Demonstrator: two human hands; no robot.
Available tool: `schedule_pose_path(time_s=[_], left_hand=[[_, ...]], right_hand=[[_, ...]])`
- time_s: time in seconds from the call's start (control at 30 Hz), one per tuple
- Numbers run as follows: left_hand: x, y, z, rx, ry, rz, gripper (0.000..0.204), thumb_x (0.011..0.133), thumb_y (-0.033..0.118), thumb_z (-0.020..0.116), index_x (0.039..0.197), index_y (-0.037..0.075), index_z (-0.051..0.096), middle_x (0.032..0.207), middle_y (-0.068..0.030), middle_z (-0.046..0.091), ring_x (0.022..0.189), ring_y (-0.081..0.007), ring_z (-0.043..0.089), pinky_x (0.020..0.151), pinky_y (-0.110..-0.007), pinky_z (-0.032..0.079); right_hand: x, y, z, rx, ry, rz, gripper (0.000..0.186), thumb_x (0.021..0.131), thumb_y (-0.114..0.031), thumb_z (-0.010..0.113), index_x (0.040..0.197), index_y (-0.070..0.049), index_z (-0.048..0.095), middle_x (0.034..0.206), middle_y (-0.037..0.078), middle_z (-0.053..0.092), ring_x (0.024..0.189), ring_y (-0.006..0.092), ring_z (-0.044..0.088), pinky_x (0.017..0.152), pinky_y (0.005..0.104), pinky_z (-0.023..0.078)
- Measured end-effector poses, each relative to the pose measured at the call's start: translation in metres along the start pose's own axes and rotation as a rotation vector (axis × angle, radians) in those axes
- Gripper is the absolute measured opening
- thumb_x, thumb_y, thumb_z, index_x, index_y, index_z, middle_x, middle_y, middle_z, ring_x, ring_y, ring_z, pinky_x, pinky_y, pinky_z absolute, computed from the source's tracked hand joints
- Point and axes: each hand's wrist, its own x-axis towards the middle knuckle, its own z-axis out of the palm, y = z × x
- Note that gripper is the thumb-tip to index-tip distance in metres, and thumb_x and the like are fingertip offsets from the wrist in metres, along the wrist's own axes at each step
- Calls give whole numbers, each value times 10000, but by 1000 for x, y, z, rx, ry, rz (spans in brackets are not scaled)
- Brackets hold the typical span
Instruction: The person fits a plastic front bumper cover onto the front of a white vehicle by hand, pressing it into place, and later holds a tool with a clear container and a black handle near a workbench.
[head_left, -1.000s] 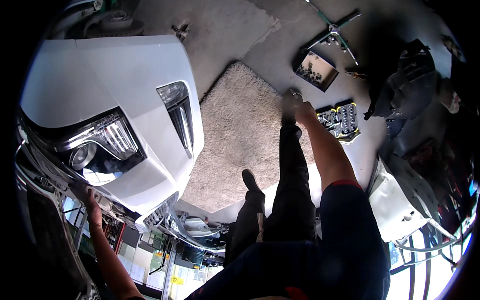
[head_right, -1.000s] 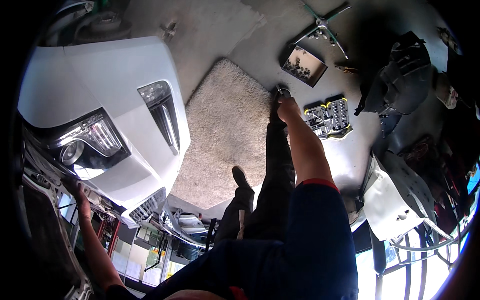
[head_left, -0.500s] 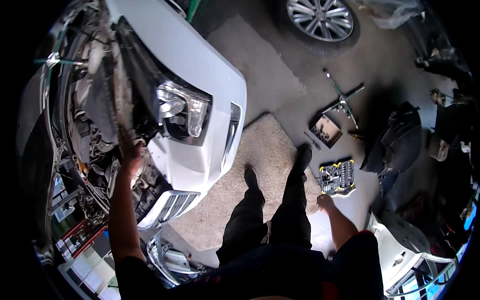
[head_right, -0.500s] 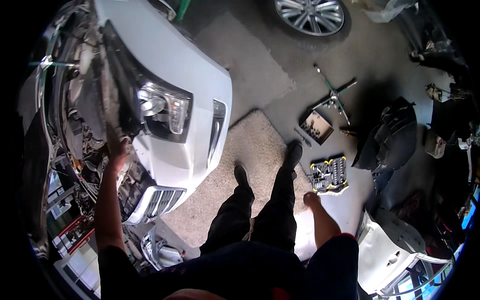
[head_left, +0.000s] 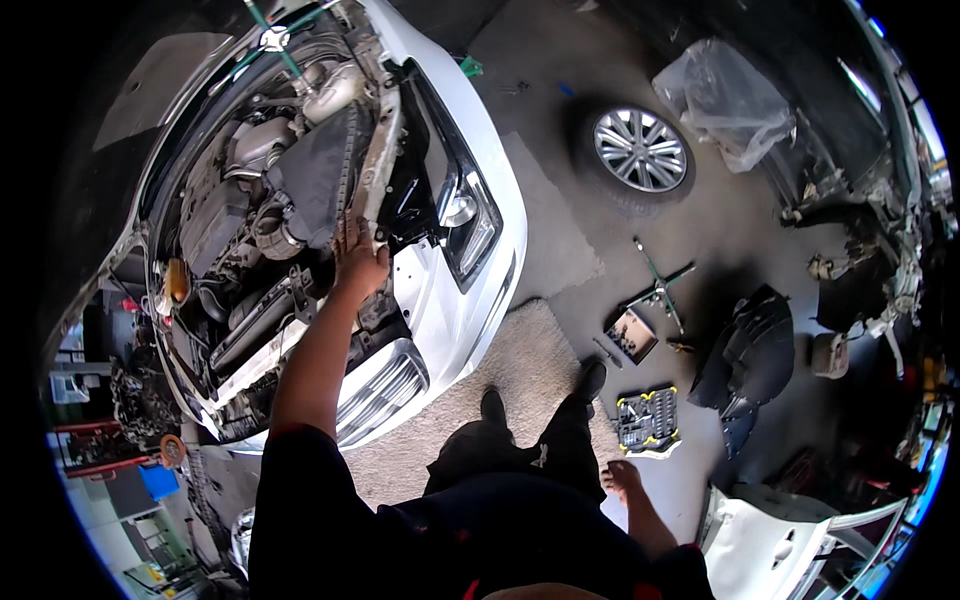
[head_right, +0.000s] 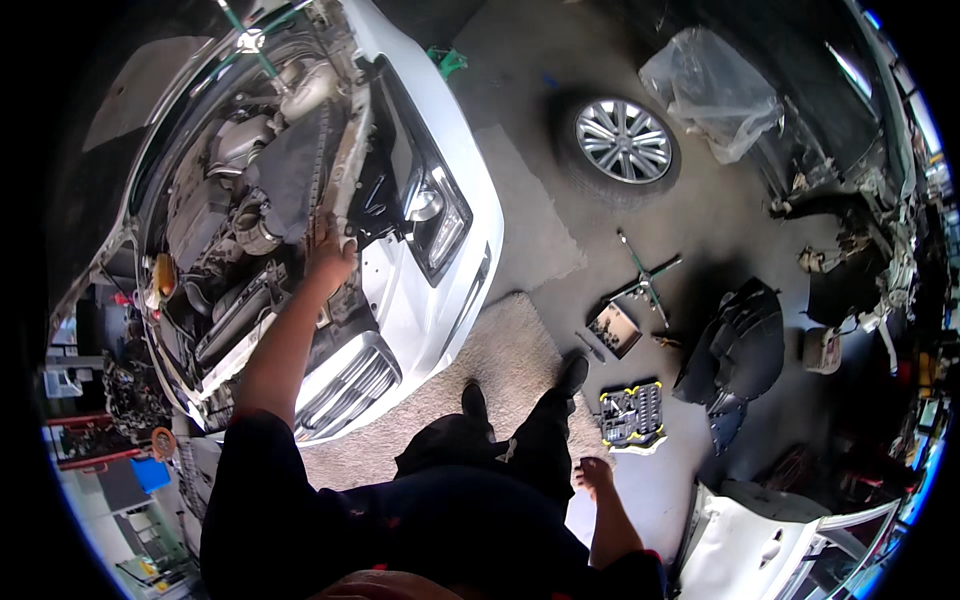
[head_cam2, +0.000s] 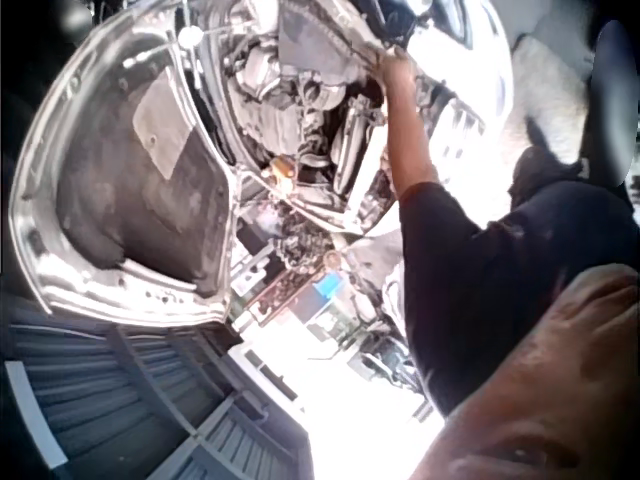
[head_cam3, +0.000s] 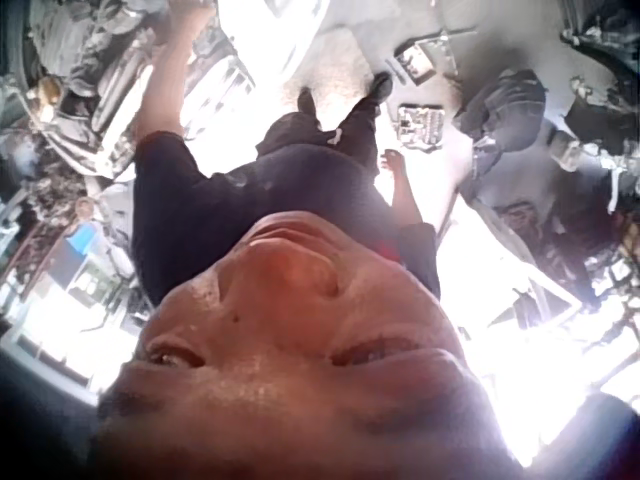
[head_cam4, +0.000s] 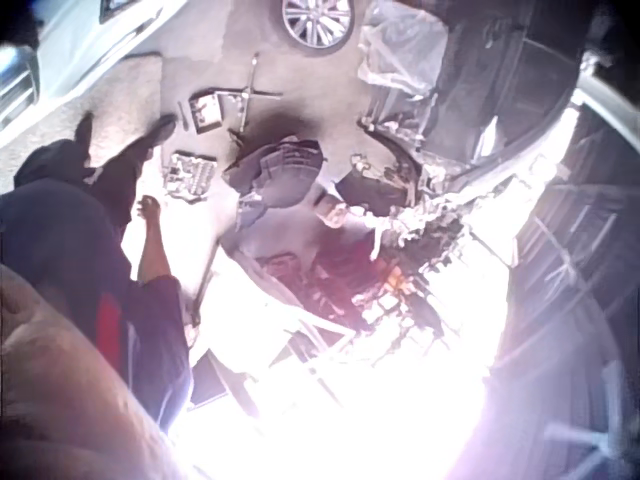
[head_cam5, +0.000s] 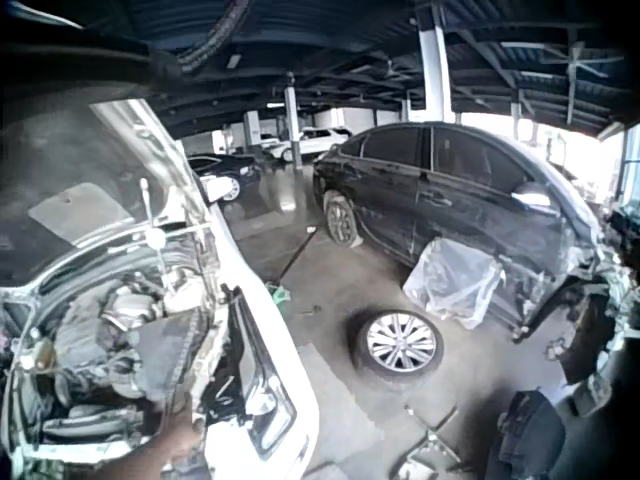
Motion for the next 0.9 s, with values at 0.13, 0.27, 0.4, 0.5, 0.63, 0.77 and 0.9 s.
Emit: schedule_pose_path(time_s=[0.13, 0.27, 0.4, 0.5, 0.63, 0.77, 0.9], left_hand=[[-93, 44, -44, -313, 337, 314, 439, 774, 96, 621, 1187, -26, 534, 1230, -265, 524, 1156, -418, 505, 1005, -475, 402], [-245, 43, 24, -392, -319, 427, 126, 802, 242, 585, 720, 147, 592, 679, -90, 617, 669, -326, 621, 620, -442, 495], [-379, 42, 72, -384, -880, -278, 339, 922, 314, 495, 1119, 43, 546, 995, -265, 658, 949, -443, 631, 823, -510, 494], [-430, 24, 61, -240, -1145, -417, 593, 857, 271, 557, 1346, -30, 408, 1266, -254, 571, 1173, -382, 562, 964, -420, 466], [-446, 38, 36, -356, -1024, -471, 342, 850, 300, 529, 992, 27, 678, 1034, -206, 680, 1030, -350, 638, 874, -424, 500], [-441, 83, 32, -497, -576, -422, 282, 877, 268, 510, 1029, 76, 648, 971, -202, 680, 939, -367, 647, 823, -445, 502], [-413, 137, 32, -833, -597, -612, 294, 898, 234, 537, 1125, 74, 632, 1010, -163, 686, 943, -288, 660, 815, -362, 518]], right_hand=[[-56, 9, -10, -105, 126, 23, 229, 929, -225, 530, 1070, -54, 587, 848, 99, 660, 574, 193, 587, 496, 315, 498], [-47, 25, -50, -115, 30, -22, 208, 950, -219, 524, 1079, -68, 587, 846, 99, 657, 583, 193, 578, 507, 319, 498], [-80, -41, -60, -305, 64, -158, 173, 941, -203, 526, 1070, -94, 565, 829, 91, 637, 561, 173, 557, 485, 310, 467], [-58, -89, -84, -148, -27, -113, 110, 914, -191, 528, 998, -123, 551, 757, 61, 581, 558, 157, 522, 491, 298, 444], [-3, -163, -107, -147, -64, -85, 178, 920, -173, 477, 744, -175, 452, 605, -32, 405, 466, 81, 372, 375, 244, 259], [2, -257, -100, -202, -85, -295, 42, 919, -175, 533, 905, -141, 553, 651, -11, 469, 479, 66, 372, 409, 214, 285], [-6, -303, -103, -166, -160, -311, 127, 918, -174, 559, 1038, -136, 569, 751, 5, 533, 510, 78, 397, 439, 213, 295]])
